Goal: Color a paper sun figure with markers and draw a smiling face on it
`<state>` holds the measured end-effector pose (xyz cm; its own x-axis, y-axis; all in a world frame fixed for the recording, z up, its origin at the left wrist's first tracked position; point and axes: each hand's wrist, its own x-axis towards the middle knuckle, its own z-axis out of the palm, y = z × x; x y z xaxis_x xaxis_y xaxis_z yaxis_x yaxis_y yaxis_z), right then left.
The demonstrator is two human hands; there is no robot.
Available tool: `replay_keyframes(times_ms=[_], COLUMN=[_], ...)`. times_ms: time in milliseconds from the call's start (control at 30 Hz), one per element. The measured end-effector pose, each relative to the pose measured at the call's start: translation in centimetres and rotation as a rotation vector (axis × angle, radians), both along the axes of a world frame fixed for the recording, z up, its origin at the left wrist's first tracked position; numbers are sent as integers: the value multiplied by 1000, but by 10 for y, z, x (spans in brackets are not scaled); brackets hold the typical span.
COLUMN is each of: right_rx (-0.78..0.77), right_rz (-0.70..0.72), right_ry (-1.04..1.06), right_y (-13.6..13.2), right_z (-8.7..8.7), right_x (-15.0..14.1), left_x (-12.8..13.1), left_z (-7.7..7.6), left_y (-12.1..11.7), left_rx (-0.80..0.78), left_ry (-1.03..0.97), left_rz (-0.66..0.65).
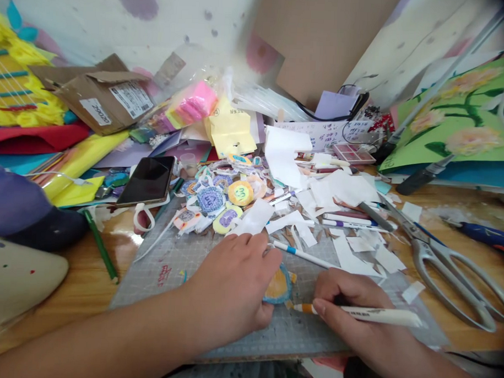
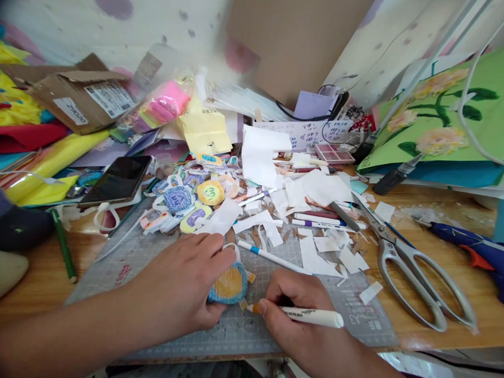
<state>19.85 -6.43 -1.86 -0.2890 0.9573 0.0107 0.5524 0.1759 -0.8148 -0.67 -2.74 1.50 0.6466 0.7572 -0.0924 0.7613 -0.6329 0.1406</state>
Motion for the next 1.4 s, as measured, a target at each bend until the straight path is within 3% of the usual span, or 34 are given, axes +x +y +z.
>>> replay_keyframes(times_ms=[733, 1400], right_rx=[-10, 82], right_rz=[-10, 88], right_ry=[27, 4], right_y=[0, 1], right_z=[-4, -1], right_x=[3, 0], left_x=[-1, -1], left_z=[-1, -4], left_y=[-1, 1], left_rx=[-23, -8], left_ry=[7, -22], left_rz=[12, -2])
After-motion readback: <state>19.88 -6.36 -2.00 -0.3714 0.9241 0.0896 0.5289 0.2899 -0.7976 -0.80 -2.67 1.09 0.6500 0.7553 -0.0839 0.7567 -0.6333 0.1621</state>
